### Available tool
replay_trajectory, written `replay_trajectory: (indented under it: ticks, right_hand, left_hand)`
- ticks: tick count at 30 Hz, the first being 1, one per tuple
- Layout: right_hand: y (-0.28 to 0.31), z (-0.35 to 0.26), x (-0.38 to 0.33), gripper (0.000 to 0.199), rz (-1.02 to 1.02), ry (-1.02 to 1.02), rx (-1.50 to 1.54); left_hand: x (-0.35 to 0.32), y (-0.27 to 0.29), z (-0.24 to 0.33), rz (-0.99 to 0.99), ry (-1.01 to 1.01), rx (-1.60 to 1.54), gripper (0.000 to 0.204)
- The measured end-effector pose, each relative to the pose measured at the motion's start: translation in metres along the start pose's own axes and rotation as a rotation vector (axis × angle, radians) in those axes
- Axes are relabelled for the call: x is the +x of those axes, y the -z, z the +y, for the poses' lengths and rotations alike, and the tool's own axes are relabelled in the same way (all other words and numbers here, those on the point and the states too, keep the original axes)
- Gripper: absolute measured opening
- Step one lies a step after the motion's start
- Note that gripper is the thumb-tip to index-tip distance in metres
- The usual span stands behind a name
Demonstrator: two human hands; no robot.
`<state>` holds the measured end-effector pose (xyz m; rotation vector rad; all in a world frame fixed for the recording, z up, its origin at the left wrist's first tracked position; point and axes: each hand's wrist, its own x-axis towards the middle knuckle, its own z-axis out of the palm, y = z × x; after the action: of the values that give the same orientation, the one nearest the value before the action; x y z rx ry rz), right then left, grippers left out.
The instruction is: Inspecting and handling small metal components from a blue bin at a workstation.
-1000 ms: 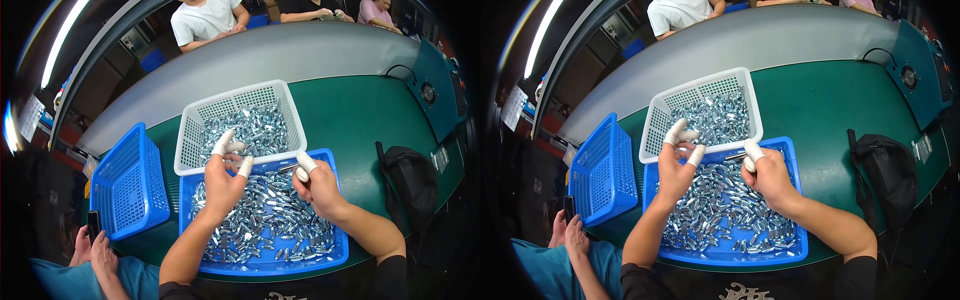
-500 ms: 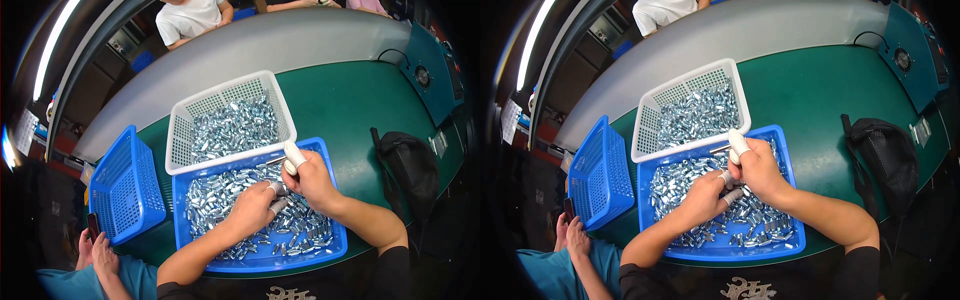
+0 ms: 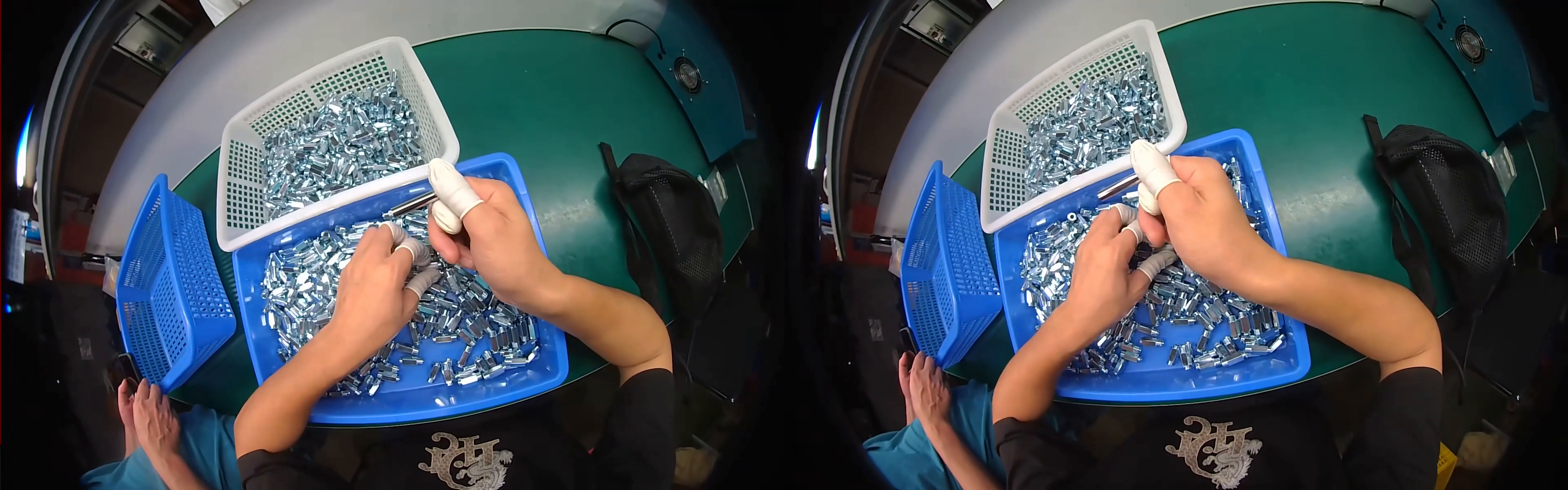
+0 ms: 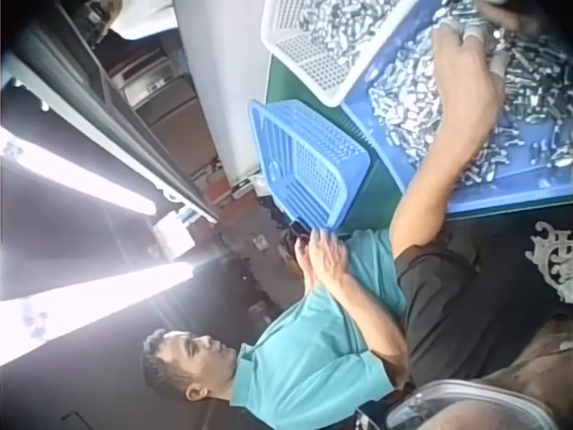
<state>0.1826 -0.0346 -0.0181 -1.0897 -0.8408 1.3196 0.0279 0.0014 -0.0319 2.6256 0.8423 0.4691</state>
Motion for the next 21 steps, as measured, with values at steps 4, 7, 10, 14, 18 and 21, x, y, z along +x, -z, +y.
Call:
replay_trajectory:
  ticks: [4,7,10,14,18,21]
  right_hand:
    - [-0.002,-0.001,0.0,0.048,0.019,0.043,0.009]
    - [-0.002,-0.002,0.0,0.049,0.064,0.077,-0.032]
    - [-0.005,-0.002,-0.001,0.049,0.062,0.053,-0.041]
    - [-0.008,-0.009,-0.008,0.045,0.066,0.013,-0.133]
    - [-0.011,-0.008,-0.005,0.045,0.043,0.021,-0.147]
    - [-0.01,-0.003,-0.004,0.042,0.038,0.032,-0.132]
  left_hand:
    - [-0.001,0.015,-0.003,0.022,0.03,-0.199,0.017]
    - [-0.001,0.023,-0.005,0.265,0.274,-0.689,0.023]
    - [-0.002,0.04,-0.01,0.275,0.304,-0.882,0.027]
    - [0.003,0.039,-0.005,0.379,0.347,-1.13,0.017]
    - [-0.003,0.031,-0.005,0.359,0.25,-1.301,0.02]
    - [-0.003,0.032,-0.006,0.278,0.306,-1.275,0.026]
